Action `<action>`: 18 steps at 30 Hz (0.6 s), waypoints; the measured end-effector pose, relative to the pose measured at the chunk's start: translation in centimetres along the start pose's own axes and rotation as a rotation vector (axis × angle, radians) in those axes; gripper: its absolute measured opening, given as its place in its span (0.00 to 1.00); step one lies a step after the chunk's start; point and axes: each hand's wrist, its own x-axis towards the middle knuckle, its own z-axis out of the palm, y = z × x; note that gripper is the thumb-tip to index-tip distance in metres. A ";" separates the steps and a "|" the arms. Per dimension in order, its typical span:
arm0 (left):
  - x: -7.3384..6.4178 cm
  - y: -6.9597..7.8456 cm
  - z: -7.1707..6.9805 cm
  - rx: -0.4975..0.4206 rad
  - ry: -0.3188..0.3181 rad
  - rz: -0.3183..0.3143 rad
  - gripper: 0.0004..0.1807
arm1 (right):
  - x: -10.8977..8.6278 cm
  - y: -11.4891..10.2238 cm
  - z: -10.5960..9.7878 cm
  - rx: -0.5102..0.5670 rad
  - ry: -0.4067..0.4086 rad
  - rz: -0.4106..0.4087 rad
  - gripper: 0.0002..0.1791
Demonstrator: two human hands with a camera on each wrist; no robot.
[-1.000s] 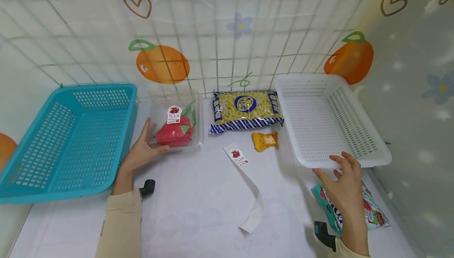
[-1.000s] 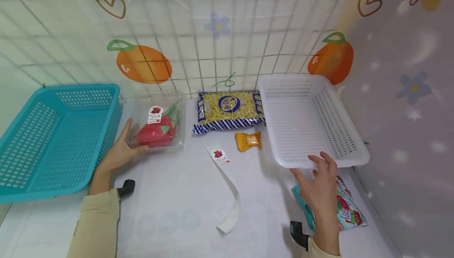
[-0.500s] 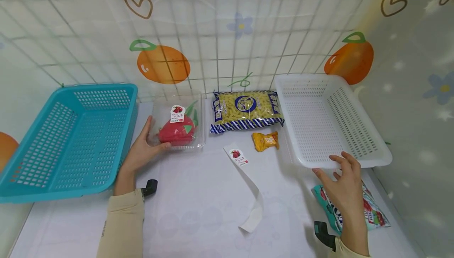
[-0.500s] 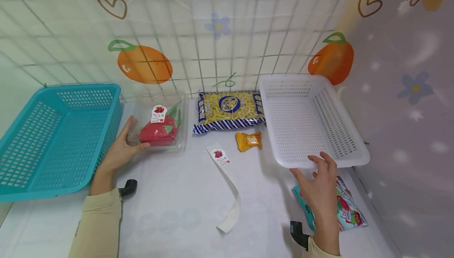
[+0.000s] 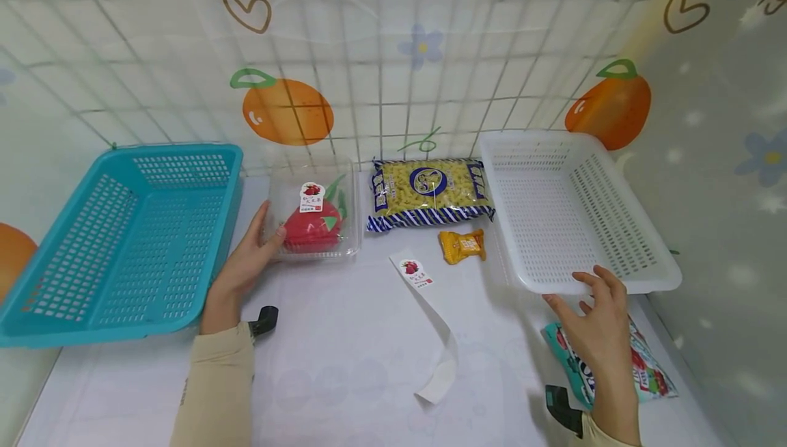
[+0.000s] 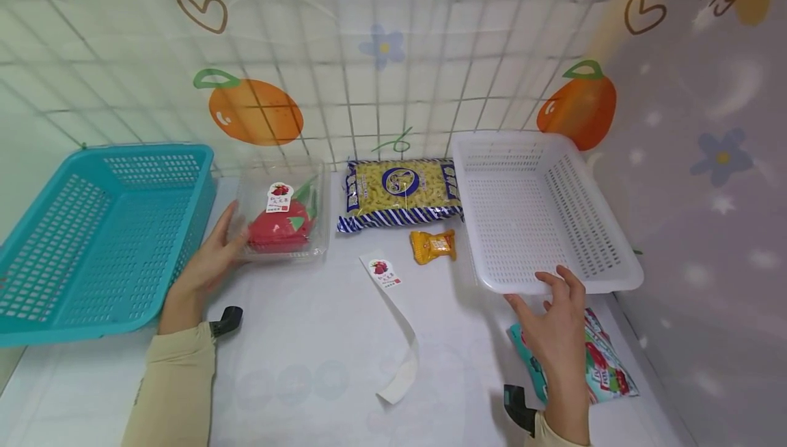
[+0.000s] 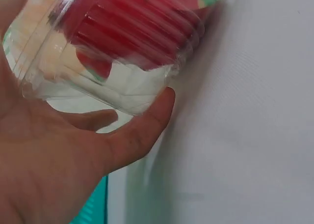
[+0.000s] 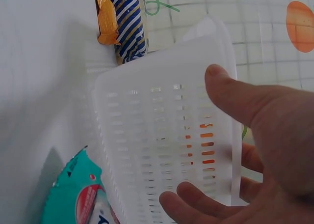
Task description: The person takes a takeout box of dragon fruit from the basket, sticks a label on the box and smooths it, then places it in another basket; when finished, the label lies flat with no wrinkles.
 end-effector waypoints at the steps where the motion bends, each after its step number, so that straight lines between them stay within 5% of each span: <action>1: 0.0 0.1 0.0 -0.011 -0.004 -0.007 0.50 | 0.0 0.0 0.0 0.001 0.000 0.000 0.36; 11: 0.3 0.6 0.3 -0.056 -0.009 -0.077 0.49 | 0.0 0.3 -0.1 0.003 0.000 -0.035 0.37; 18: 0.2 0.5 0.7 -0.223 -0.022 -0.065 0.45 | 0.0 0.2 -0.1 0.002 0.014 -0.048 0.35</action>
